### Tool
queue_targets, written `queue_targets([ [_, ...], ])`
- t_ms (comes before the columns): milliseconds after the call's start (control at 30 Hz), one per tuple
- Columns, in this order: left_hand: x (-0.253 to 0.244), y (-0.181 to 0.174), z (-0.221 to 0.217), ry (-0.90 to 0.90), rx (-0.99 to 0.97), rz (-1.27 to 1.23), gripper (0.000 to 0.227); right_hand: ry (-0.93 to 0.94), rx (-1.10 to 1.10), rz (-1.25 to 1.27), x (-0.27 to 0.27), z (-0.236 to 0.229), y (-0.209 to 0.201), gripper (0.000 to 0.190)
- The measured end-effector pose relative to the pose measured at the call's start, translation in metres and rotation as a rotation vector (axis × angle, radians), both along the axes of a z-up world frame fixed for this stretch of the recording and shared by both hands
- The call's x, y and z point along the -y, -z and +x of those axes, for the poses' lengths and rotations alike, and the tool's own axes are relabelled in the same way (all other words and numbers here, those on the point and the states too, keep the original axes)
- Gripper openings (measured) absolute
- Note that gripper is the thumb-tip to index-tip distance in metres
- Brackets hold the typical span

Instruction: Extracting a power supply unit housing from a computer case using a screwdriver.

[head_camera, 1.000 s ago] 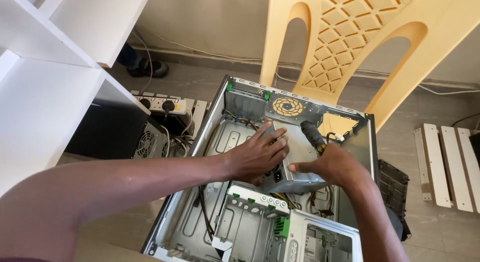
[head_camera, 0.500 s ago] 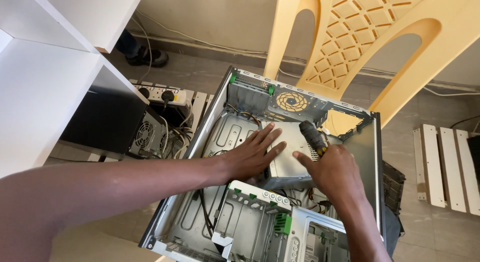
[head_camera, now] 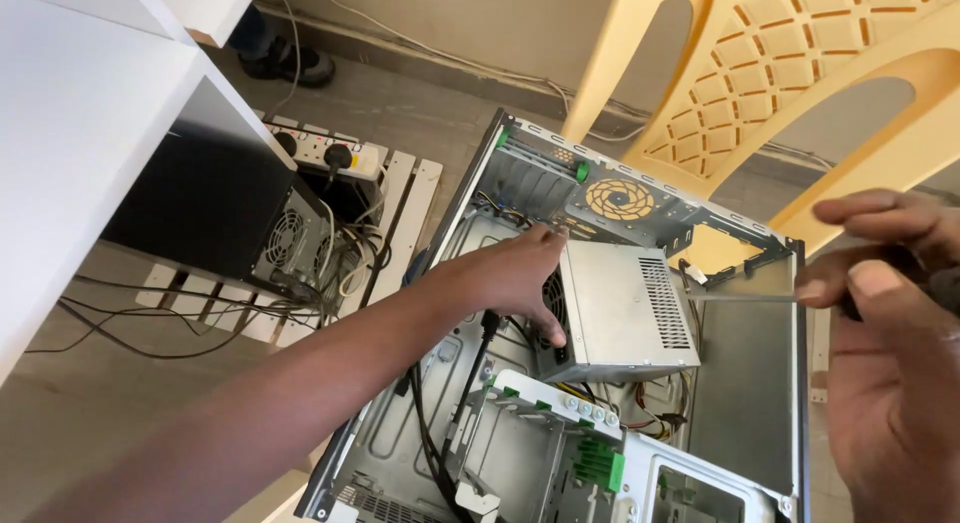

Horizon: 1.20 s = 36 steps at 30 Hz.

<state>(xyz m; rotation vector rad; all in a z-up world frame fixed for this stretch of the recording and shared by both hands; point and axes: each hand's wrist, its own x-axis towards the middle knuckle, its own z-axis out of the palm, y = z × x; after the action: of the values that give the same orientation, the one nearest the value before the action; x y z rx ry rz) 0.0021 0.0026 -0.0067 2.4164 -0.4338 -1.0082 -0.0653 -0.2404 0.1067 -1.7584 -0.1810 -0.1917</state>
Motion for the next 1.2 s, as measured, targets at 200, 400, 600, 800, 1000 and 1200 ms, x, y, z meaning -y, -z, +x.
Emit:
queue_targets([
  [200,-0.003,0.034,0.013,-0.052,0.135,-0.120,0.136,-0.016,-0.003,0.142,-0.007,0.014,0.023,0.025],
  [400,0.001,0.046,0.024,-0.026,0.213,-0.182,0.109,-0.162,0.047,0.281,-0.009,0.011,0.051,0.040],
  [600,0.003,0.037,0.022,-0.035,0.190,-0.172,0.110,-0.119,0.041,0.339,-0.033,0.010,0.052,0.045],
  [800,0.002,0.038,0.021,-0.035,0.192,-0.166,0.111,-0.018,-0.065,0.441,-0.044,0.011,0.053,0.046],
  [1000,0.005,0.047,0.022,0.009,0.384,-0.306,0.107,-0.016,-0.034,0.395,-0.035,0.014,0.057,0.048],
  [1200,0.010,0.045,0.026,0.076,0.288,-0.398,0.069,-0.012,-0.021,0.363,-0.040,0.015,0.052,0.045],
])
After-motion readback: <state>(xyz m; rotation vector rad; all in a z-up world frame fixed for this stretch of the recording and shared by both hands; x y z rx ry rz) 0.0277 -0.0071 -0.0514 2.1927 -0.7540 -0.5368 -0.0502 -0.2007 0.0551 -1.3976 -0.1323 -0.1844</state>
